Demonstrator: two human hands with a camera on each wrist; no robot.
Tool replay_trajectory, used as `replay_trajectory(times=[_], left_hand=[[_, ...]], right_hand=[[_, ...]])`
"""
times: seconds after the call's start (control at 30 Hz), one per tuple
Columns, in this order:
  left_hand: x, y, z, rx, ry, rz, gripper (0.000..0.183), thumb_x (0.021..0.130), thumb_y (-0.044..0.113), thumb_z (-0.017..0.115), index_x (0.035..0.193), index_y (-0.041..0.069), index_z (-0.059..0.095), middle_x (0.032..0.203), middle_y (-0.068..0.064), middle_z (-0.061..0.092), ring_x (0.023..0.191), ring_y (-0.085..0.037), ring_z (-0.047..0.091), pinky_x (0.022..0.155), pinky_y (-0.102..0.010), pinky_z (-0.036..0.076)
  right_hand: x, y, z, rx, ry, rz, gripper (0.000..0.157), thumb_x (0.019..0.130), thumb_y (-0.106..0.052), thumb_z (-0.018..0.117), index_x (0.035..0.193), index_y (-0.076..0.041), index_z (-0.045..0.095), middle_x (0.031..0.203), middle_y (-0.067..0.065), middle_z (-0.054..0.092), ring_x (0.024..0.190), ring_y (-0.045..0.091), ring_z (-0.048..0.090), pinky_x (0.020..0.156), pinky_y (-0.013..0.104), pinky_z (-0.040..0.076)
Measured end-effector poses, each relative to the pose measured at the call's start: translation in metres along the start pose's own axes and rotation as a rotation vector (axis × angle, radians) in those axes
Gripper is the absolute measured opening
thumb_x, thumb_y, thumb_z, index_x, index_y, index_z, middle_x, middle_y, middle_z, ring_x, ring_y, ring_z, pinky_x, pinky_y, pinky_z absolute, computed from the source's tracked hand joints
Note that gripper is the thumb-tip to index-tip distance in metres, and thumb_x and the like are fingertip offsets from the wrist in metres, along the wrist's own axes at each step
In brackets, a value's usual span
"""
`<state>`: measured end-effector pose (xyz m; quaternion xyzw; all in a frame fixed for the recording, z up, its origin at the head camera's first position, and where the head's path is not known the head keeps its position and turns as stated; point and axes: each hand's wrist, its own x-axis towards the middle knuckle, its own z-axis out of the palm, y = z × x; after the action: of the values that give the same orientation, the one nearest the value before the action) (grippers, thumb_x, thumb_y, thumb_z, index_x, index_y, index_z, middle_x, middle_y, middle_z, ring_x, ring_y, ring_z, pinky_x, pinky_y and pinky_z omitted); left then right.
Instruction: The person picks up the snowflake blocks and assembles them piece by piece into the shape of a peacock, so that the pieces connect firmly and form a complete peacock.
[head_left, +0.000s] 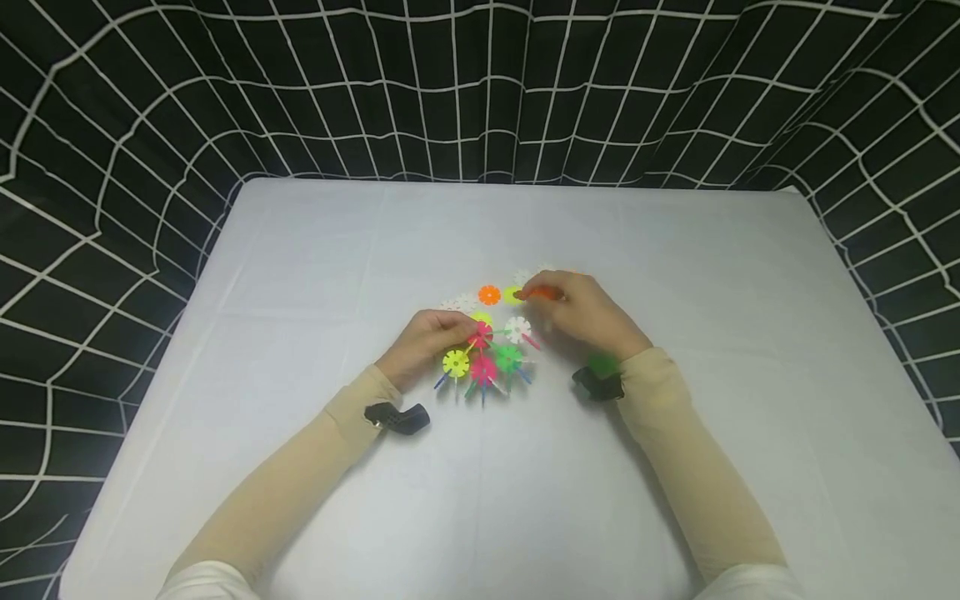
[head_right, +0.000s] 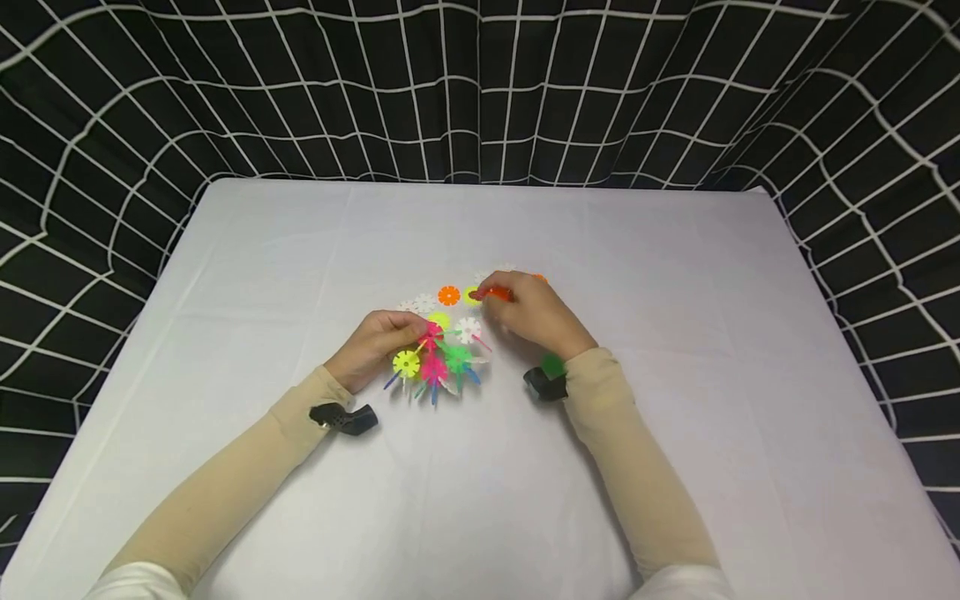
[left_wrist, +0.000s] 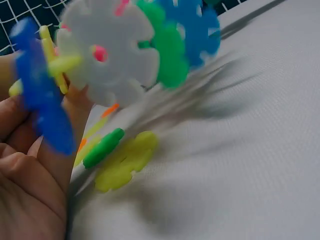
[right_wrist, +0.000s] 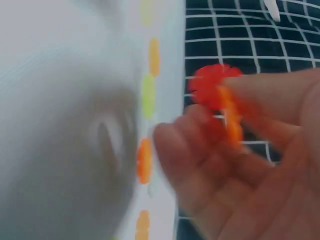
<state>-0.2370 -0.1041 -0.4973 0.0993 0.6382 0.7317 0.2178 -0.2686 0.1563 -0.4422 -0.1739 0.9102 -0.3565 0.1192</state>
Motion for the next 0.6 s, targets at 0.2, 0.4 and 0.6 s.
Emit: replay_trajectory(times=[0.2,0.4,0.6], left_hand=[[0.001,-0.002,0.004,0.015,-0.035,-0.039,0.02,0.097,0.008,0.061,0.107,-0.005,0.073,0.092,0.006,0.074,0.092,-0.01,0.063,0.082,-0.021,0.054],[0.002,-0.002,0.004,0.056,-0.064,-0.01,0.025,0.099,0.008,0.059,0.113,-0.011,0.069,0.095,0.007,0.074,0.098,-0.013,0.064,0.089,-0.024,0.053],[0.002,-0.004,0.004,0.124,-0.076,-0.003,0.025,0.099,0.011,0.061,0.111,-0.009,0.07,0.094,0.008,0.074,0.096,-0.012,0.065,0.087,-0.023,0.054]], right_hand=[[-0.004,-0.016,-0.001,0.095,-0.056,-0.221,0.021,0.098,-0.007,0.063,0.114,-0.015,0.075,0.113,0.0,0.072,0.112,0.018,0.06,0.095,0.04,0.053],[-0.014,-0.032,-0.002,0.041,-0.135,-0.266,0.02,0.095,-0.008,0.069,0.111,-0.016,0.078,0.1,-0.002,0.072,0.092,0.013,0.062,0.08,0.031,0.054],[-0.017,-0.037,-0.003,-0.017,-0.155,-0.309,0.023,0.092,-0.004,0.071,0.111,-0.014,0.079,0.097,0.0,0.072,0.084,0.012,0.061,0.074,0.027,0.054]])
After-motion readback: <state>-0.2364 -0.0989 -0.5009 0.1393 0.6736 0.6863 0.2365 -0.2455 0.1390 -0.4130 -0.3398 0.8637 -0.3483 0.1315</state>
